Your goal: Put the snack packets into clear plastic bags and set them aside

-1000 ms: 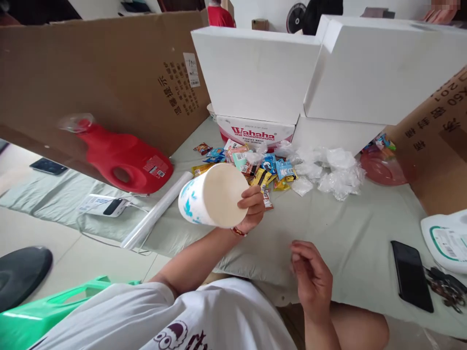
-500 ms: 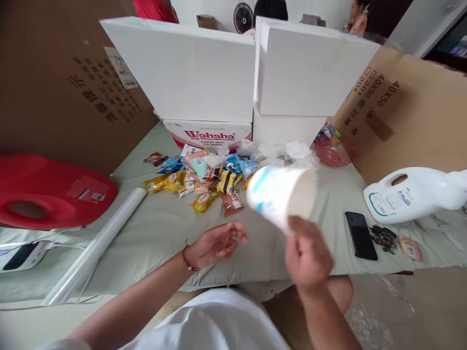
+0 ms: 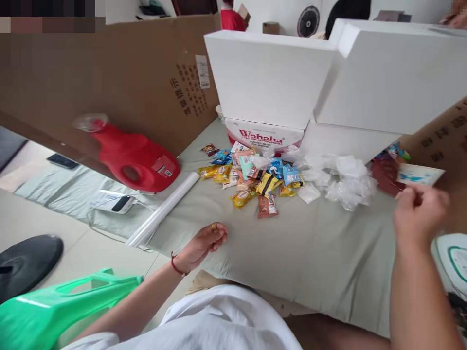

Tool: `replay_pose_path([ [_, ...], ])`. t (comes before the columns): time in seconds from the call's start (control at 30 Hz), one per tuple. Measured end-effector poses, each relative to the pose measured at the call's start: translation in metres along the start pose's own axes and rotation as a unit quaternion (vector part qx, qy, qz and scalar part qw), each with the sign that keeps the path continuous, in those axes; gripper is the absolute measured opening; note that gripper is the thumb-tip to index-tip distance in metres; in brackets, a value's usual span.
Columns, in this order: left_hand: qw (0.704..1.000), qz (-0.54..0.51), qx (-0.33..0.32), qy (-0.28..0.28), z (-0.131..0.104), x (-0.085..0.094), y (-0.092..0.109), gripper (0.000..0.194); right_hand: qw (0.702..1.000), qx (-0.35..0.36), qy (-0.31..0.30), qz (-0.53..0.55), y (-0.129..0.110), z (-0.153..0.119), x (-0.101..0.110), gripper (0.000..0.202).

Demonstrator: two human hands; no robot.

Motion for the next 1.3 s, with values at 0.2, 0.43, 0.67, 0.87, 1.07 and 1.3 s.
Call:
replay_pose_path([
  [0.2,0.955,0.193,-0.196,0.107,0.056,0.023,0.071,0.028,0.956,-0.133,-0.225,0.129,-0.058,-0.225,0.022,0.051],
  [0.43,0.743,0.516,-0.414,0.101,0.158,-0.058,0.167,0.040,0.903,-0.294,-0.273,0.150,-0.054,-0.308,0.059,0.064],
  [0.67,0.707,0.580,-0.396,0.082,0.157,-0.079,0.171,0.023,0.895,-0.355,-0.181,0.202,-0.067,-0.285,0.082,0.055],
  [0.87,0.696,0.469,-0.519,-0.162,0.031,-0.090,0.073,0.022,0.730,-0.423,-0.315,0.435,-0.125,-0.296,0.037,0.073],
  [1.07,0.740,0.434,-0.402,-0.321,0.023,-0.080,0.053,0.033,0.734,-0.342,-0.420,0.410,-0.178,-0.301,0.000,0.056],
  [1.3,0.861,0.343,-0.330,0.177,0.165,0.065,0.242,0.046,0.840,-0.342,-0.305,0.289,-0.108,-0.313,0.018,0.055],
])
Point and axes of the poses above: each hand's wrist, its own z-axis towards the middle knuckle, its own x-axis out of the back of the hand, y = z × x, the point moved 5 cm from there along z, towards the middle knuckle, and after that the axes turned 2 degrees about -z, right-handed, at the moved point
